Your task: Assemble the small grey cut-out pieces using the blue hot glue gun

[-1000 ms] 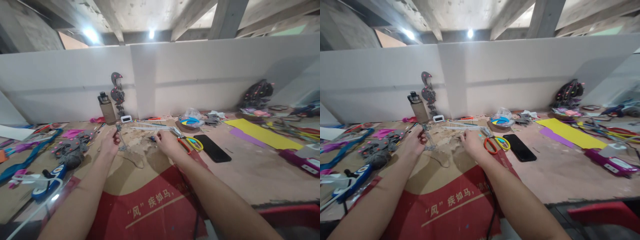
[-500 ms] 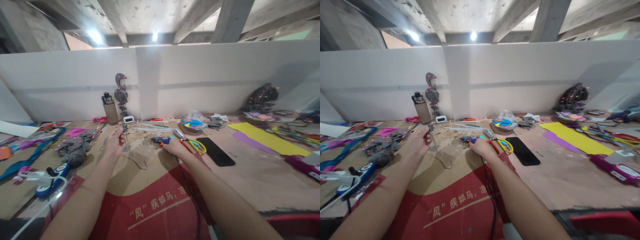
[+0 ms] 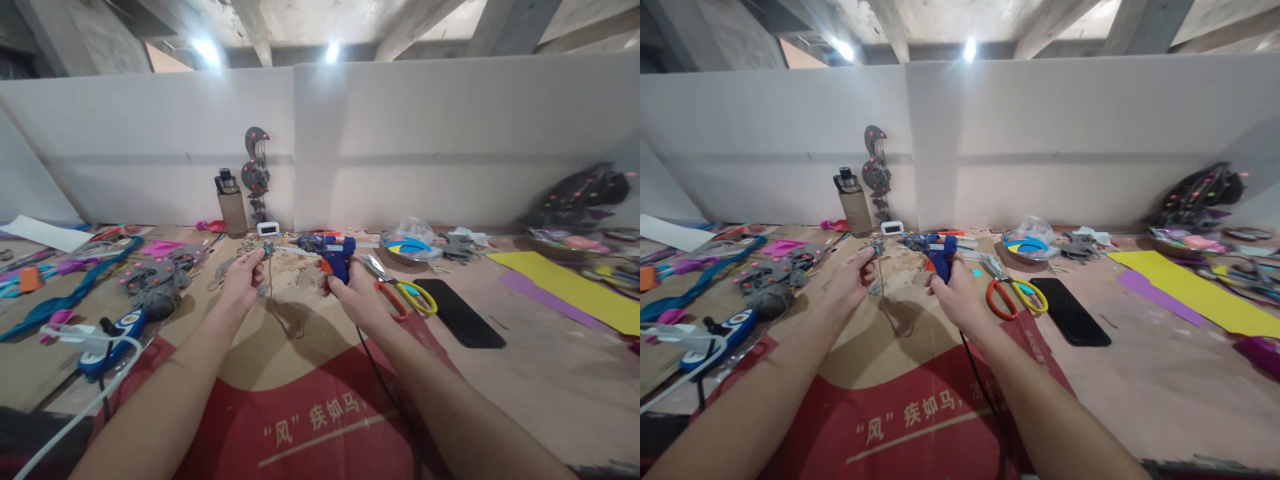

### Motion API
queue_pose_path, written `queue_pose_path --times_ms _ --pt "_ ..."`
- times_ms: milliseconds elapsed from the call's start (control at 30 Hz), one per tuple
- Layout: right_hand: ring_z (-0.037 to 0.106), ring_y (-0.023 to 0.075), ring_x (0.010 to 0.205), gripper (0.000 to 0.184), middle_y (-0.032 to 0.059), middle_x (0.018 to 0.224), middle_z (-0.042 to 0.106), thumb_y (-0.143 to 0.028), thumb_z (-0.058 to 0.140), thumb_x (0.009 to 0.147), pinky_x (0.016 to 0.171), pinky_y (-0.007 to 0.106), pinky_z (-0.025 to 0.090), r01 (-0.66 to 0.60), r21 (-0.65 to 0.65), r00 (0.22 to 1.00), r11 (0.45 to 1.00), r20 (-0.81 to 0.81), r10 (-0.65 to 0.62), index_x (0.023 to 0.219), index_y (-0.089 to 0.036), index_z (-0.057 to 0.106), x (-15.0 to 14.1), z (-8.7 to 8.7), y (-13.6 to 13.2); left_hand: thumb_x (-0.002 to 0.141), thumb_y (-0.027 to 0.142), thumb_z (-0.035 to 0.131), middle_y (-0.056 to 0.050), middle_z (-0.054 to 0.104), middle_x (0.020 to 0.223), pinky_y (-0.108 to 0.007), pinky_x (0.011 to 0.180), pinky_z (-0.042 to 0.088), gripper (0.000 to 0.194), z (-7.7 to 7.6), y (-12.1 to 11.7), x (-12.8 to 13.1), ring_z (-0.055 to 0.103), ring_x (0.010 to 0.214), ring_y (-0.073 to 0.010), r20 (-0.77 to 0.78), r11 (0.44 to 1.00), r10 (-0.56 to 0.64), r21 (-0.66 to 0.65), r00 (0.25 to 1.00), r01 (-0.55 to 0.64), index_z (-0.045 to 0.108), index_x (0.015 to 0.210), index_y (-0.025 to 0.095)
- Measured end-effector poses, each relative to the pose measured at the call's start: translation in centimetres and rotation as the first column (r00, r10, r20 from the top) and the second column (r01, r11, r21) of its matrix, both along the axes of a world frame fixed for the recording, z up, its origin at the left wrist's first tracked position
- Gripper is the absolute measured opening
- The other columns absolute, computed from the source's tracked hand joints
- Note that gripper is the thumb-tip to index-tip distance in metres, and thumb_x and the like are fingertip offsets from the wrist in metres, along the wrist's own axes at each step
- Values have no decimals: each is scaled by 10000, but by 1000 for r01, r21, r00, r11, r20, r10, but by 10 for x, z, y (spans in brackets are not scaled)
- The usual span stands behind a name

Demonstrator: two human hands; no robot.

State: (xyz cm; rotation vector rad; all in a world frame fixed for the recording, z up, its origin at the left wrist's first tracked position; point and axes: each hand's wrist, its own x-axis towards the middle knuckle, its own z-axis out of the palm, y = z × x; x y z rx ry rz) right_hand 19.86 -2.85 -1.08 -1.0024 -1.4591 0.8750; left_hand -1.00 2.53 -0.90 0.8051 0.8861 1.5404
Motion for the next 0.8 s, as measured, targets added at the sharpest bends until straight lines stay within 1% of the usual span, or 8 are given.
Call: queue_pose_path --times_ms 67,133,233,367,600,800 --pt "572 121 653 307 39 1004 584 -181 457 768 586 280 485 -90 43 994 995 -52 92 1062 -224 382 -5 3 -7 548 226 765 35 544 619 -140 351 242 256 -1 0 1 397 427 -14 2 1000 -3 -16 1000 4 610 725 124" --pt "547 106 635 302 31 1016 575 -162 449 779 582 272 475 -115 74 992 991 -39 118 1065 -233 389 -9 4 -11 548 222 765 33 545 614 -143 349 246 252 -1 -1 3 401 425 -17 1 1000 -4 -26 1000 4 607 718 124" --pt "506 100 615 256 22 959 571 -161 444 797 585 270 454 -87 99 996 991 43 83 1043 -227 423 -10 2 -12 555 224 764 30 547 614 -142 347 251 247 -1 -3 5 402 426 -19 -2 999 -10 -33 1000 10 606 715 123" --pt "488 113 632 201 24 875 556 -182 444 819 598 274 437 -60 119 989 991 140 43 1017 -208 456 -10 0 -13 560 229 766 29 540 602 -137 347 255 240 0 -7 8 397 424 -17 -18 998 -22 -54 1000 21 599 695 120" --pt "520 158 760 164 51 904 565 -204 447 839 667 303 425 -23 165 963 986 269 -23 1001 -199 475 -10 1 -16 553 231 772 31 552 623 -133 350 259 259 -1 -7 12 407 429 -13 0 996 -66 -56 998 66 607 721 125" --pt "522 176 773 164 52 888 559 -218 447 844 691 325 425 -6 175 950 985 308 -49 1005 -199 468 -9 0 -15 562 231 768 34 545 614 -136 354 251 247 -1 -8 13 408 428 -12 12 995 -83 -53 996 84 611 722 129"
